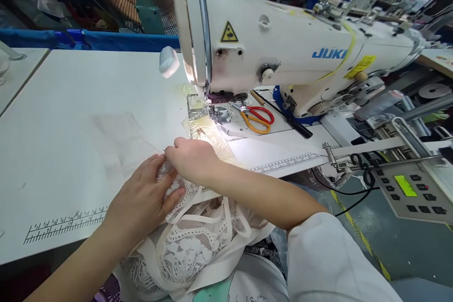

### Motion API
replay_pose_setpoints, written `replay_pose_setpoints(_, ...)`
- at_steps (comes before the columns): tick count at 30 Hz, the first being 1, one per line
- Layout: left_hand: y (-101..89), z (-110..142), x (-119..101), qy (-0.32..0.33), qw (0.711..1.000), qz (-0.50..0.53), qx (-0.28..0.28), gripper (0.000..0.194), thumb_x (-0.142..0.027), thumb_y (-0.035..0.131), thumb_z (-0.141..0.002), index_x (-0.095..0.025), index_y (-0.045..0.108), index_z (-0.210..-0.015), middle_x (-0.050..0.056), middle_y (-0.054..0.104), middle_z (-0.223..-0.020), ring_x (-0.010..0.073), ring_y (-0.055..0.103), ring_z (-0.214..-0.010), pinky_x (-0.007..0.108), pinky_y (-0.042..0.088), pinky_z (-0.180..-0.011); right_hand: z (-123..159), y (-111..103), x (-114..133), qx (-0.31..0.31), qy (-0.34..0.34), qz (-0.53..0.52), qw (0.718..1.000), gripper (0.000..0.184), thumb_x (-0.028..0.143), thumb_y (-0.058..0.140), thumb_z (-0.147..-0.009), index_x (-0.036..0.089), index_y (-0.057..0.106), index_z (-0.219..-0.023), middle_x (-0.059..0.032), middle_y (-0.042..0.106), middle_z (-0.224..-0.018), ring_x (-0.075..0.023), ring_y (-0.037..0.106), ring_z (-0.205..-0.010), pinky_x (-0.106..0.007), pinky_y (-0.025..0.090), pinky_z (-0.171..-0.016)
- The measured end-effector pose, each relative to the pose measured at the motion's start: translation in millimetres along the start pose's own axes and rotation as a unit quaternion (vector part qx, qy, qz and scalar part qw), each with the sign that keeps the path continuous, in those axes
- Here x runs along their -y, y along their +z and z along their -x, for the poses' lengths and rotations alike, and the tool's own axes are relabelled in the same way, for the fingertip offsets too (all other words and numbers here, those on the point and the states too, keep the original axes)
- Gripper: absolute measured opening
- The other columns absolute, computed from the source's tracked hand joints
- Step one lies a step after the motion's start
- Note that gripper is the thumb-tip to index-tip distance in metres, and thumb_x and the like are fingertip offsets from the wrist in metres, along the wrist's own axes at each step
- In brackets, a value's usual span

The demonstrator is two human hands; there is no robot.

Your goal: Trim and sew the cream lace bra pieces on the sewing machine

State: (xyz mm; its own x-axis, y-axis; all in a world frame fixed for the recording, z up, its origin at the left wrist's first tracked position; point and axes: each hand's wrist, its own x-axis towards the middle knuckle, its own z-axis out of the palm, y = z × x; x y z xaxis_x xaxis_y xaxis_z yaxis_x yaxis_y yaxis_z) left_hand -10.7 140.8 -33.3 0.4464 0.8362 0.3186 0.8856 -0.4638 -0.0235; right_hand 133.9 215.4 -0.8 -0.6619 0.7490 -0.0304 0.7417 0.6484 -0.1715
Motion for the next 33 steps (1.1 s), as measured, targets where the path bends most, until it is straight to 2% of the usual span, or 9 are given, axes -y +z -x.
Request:
replay_pose_setpoints(6,1.2,0,-1,0.014,0.999,-0.008,-0.031,0.044,-0.04,0.044,-0.088,-0.01,0.066,-0.111,0.027,0.057,-0.116,0.0396,0.054,-0.114,0.051,0.052,-0.089,-1,-7,4,0.031,-0.01,0.018,0.999,0.019,0.016,0.049,-0.083,0.016,0.064,-0.095,-0.0056,0.056,-0.08,-0.0145,0.046,-0.062,-0.025,0.023,-0.05)
replay_pose_setpoints(11,1.4,1,0,0.017,0.999,-0.014,-0.023,0.046,-0.041,0.044,-0.088,-0.01,0.063,-0.117,0.027,0.055,-0.118,0.0408,0.053,-0.115,0.052,0.051,-0.089,12,-23,1,0.091,0.013,0.04,0.995,0.016,0.011,0.051,-0.081,0.014,0.066,-0.086,-0.0065,0.055,-0.078,-0.0135,0.046,-0.059,-0.026,0.023,-0.05)
replay_pose_setpoints(17,3.8,1,1,0.041,0.999,0.005,-0.015,0.05,-0.039,0.042,-0.09,-0.007,0.058,-0.124,0.027,0.054,-0.126,0.0405,0.05,-0.119,0.054,0.046,-0.094,30,-17,-13,0.031,0.055,0.021,0.998,0.029,0.014,0.041,-0.088,0.016,0.066,-0.104,-0.0062,0.057,-0.081,-0.0145,0.044,-0.061,-0.027,0.019,-0.05)
replay_pose_setpoints(24,0.5,-4,1,0.065,0.998,-0.015,-0.016,0.055,-0.047,0.048,-0.086,-0.007,0.061,-0.121,0.027,0.058,-0.121,0.0428,0.052,-0.114,0.055,0.047,-0.092,25,1,-15,0.004,0.023,-0.007,1.0,0.027,0.022,0.042,-0.091,0.017,0.065,-0.104,-0.0045,0.055,-0.08,-0.0139,0.04,-0.06,-0.027,0.019,-0.049)
replay_pose_setpoints(29,-1.7,-6,1,0.064,0.998,-0.022,0.008,0.054,-0.048,0.049,-0.085,-0.009,0.063,-0.119,0.027,0.057,-0.122,0.0427,0.051,-0.115,0.055,0.046,-0.094,21,2,-17,0.007,0.002,0.005,1.0,0.022,0.02,0.044,-0.089,0.017,0.064,-0.097,-0.0032,0.054,-0.078,-0.0132,0.037,-0.057,-0.027,0.017,-0.048)
replay_pose_setpoints(33,-3.1,-7,1,0.063,0.998,-0.021,0.006,0.052,-0.046,0.049,-0.085,-0.011,0.062,-0.121,0.026,0.057,-0.121,0.0435,0.05,-0.115,0.056,0.047,-0.092,28,-7,-18,0.041,-0.008,0.03,0.999,0.019,0.013,0.048,-0.084,0.015,0.063,-0.094,-0.0043,0.054,-0.078,-0.0138,0.041,-0.059,-0.027,0.019,-0.048)
